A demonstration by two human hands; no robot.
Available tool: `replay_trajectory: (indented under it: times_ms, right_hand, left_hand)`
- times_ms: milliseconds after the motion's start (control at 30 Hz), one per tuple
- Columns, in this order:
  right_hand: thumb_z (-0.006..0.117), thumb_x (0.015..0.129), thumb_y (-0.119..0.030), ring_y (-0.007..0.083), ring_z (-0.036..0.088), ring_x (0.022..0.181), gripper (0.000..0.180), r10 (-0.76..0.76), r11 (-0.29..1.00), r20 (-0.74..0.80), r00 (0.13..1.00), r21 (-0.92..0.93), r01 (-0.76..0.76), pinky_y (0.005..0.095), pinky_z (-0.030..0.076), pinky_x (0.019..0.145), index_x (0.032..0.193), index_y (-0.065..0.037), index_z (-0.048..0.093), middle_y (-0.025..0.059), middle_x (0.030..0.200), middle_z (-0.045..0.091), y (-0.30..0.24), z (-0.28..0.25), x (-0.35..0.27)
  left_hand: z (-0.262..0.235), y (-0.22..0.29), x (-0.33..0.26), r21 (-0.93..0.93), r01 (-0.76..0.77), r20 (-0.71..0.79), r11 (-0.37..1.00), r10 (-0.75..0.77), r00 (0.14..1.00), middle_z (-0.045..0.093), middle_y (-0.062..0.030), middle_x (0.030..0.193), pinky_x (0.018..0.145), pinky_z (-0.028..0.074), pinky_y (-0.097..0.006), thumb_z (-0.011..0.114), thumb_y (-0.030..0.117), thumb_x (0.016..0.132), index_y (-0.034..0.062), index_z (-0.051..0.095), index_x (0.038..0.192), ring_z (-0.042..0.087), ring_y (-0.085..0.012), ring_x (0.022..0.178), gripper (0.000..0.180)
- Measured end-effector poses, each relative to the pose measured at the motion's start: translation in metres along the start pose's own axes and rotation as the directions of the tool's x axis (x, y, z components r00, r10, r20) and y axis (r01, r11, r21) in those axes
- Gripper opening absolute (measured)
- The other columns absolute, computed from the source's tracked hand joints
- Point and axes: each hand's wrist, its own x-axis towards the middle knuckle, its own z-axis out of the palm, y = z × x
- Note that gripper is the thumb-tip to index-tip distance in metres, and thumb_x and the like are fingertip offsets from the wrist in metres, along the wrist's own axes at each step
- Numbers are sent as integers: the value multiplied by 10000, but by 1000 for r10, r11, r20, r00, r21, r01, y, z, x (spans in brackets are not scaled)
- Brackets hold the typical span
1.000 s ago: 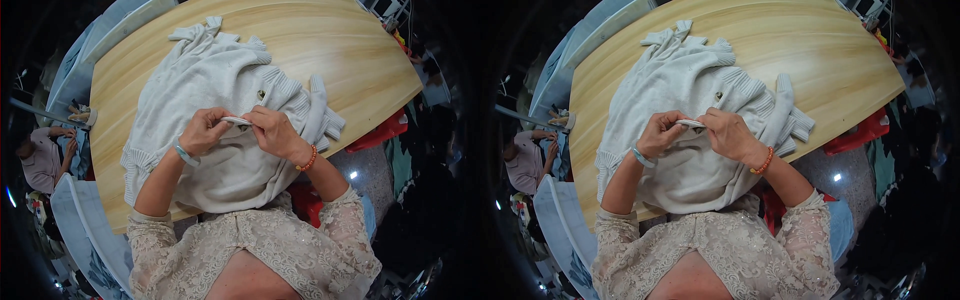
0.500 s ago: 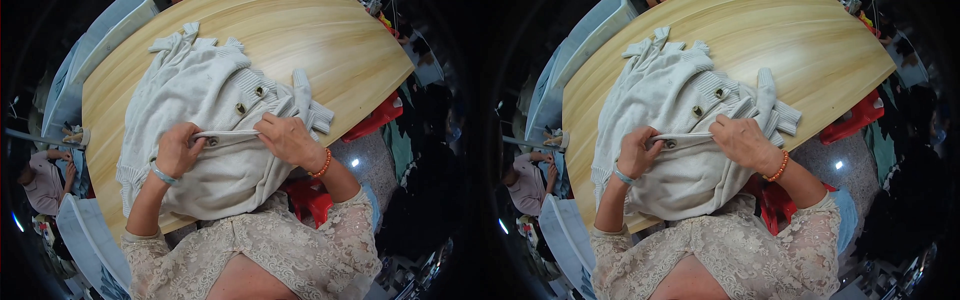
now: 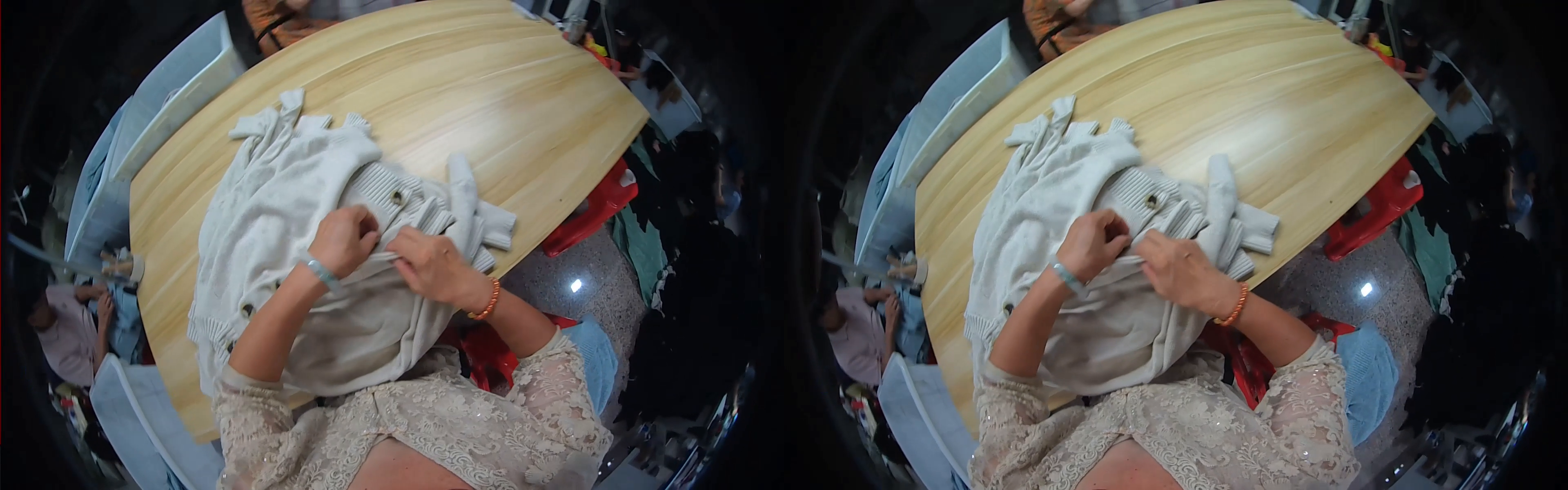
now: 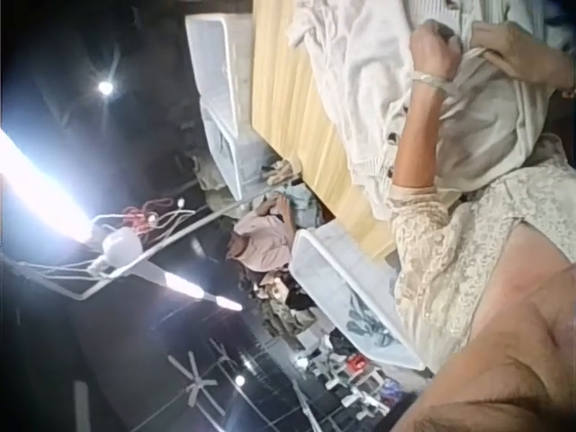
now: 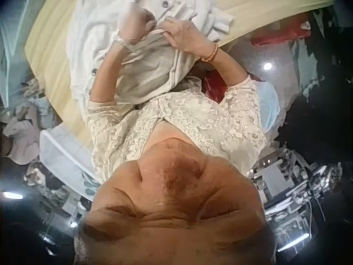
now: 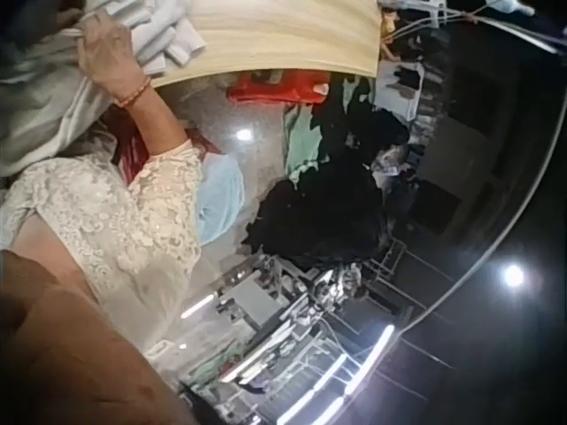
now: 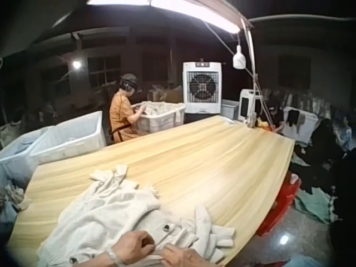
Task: Trimming loose threads from a knitted sweater using scissors and checking the buttons.
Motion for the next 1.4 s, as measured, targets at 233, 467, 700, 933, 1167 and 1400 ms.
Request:
replay_trajectory:
  times_ms: [233,467,700,933,1167,1400]
  right_hand:
    - [696,749,-30,315,659,859,396,-70,996,-201,977,33,78,386,541,707,1114,-11,544,143,952,600,-8,18,9]
    - [737,768,-159,347,655,845,502,-22,996,-101,995,-86,13,405,539,732,1175,31,510,185,974,587,-7,20,-5]
    - [635,836,-127,389,623,806,308,54,998,62,997,39,-57,449,516,724,1083,17,523,186,932,556,2,22,-1]
    - [569,843,-38,380,618,783,185,-63,994,-5,998,86,63,444,499,684,1018,17,553,180,900,545,6,21,-4]
    - [582,827,-37,364,619,773,134,-100,992,-1,995,74,99,434,490,656,949,16,570,155,829,539,6,18,-7]
    - [592,806,-51,366,601,743,96,-319,923,-3,948,227,312,430,479,647,834,-1,514,160,804,537,6,18,0]
  left_hand:
    - [-15,5,-16,-591,410,211,695,-357,910,630,27,689,489,367,-188,719,105,866,19,702,895,512,-35,545,93]
    - [-21,-3,-31,-689,346,280,637,-207,938,674,-38,836,644,477,-217,723,-6,829,-48,681,1043,605,-83,707,222]
    - [-7,-15,-59,-317,3,9,949,0,1000,681,-39,980,843,492,-232,632,-68,838,-54,652,1096,625,-94,912,260]
    - [-2,-11,-60,-328,-51,-72,943,29,997,641,4,840,737,447,-207,570,-51,869,-41,662,980,557,-55,785,144]
    - [-5,-15,-62,-397,-44,-2,917,47,999,601,-37,853,733,438,-224,548,-102,836,-40,658,954,555,-106,782,173]
    - [-5,-10,-67,-337,-20,-1,941,21,1000,594,6,846,695,420,-205,532,-62,861,-8,636,928,516,-59,758,135]
